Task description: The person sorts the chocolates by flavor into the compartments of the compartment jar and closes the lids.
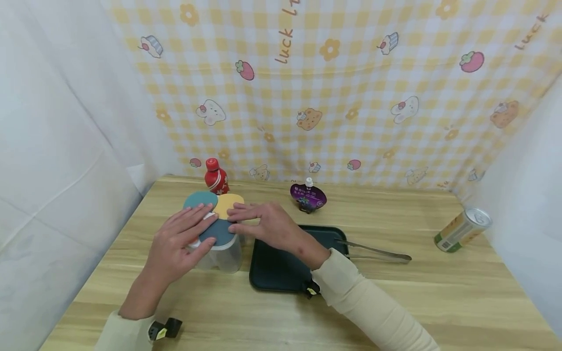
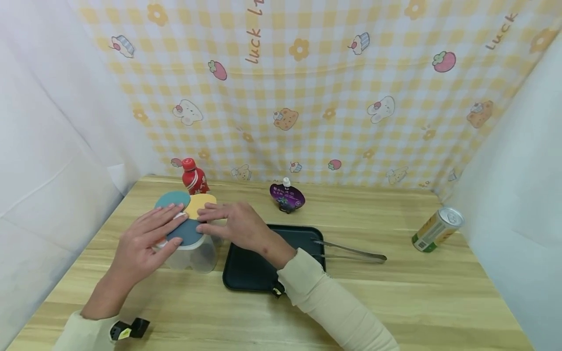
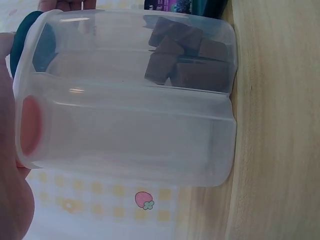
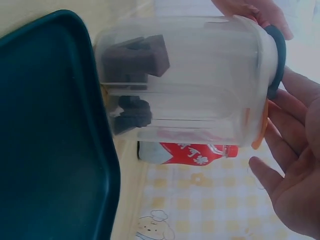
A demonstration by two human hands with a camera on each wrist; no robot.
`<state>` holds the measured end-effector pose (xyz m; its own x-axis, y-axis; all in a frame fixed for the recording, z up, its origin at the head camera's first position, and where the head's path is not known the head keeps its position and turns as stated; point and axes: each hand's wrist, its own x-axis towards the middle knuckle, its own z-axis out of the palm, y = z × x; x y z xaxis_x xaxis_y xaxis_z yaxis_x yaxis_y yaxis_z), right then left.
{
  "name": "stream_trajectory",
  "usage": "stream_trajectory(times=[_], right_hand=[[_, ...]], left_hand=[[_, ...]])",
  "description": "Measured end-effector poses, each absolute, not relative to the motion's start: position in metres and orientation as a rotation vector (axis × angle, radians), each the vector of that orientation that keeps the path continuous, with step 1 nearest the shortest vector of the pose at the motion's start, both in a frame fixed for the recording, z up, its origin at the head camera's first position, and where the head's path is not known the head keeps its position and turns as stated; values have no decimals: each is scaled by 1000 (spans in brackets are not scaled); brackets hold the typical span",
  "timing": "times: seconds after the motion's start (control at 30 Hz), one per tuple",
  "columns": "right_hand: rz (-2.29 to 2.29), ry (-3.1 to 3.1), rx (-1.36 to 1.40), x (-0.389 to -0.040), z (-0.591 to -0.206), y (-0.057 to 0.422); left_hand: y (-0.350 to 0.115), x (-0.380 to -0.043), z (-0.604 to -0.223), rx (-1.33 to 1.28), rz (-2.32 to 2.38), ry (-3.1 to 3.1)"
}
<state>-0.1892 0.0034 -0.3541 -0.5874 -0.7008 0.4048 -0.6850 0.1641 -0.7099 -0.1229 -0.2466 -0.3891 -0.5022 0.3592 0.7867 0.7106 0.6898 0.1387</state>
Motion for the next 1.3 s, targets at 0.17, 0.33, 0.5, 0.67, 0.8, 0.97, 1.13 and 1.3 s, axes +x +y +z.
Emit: stream_trajectory(times=[0.17, 0.33, 0.5, 0.67, 0.8, 0.97, 1.13, 1.3], right_hand=[[-1366, 2405, -1446, -190, -351, 2], [-1246, 2448, -1475, -188, -347, 2], [-1126, 2499, -1482, -187, -343, 2], [-1130, 2495, -1462, -185, -343, 2], [-1152, 2482, -1476, -185, -344, 3], [-1173, 2457, -1543, -187, -349, 7], [-1075, 2443, -1638, -187, -349, 13], [-975, 2431, -1676, -185, -349, 28]], left_hand=[[-251, -121, -386, -816, -571, -2202], [-252, -117, -384, -801, -578, -2276], [-250, -113, -382, -800, -570, -2281], [-248, -111, -380, -809, -558, -2286], [-249, -111, -381, -805, -554, -2305], [-249, -112, -381, -832, -530, -2302], [-252, -112, -375, -865, -505, -2361], [-252, -105, -365, -872, -449, -2455]])
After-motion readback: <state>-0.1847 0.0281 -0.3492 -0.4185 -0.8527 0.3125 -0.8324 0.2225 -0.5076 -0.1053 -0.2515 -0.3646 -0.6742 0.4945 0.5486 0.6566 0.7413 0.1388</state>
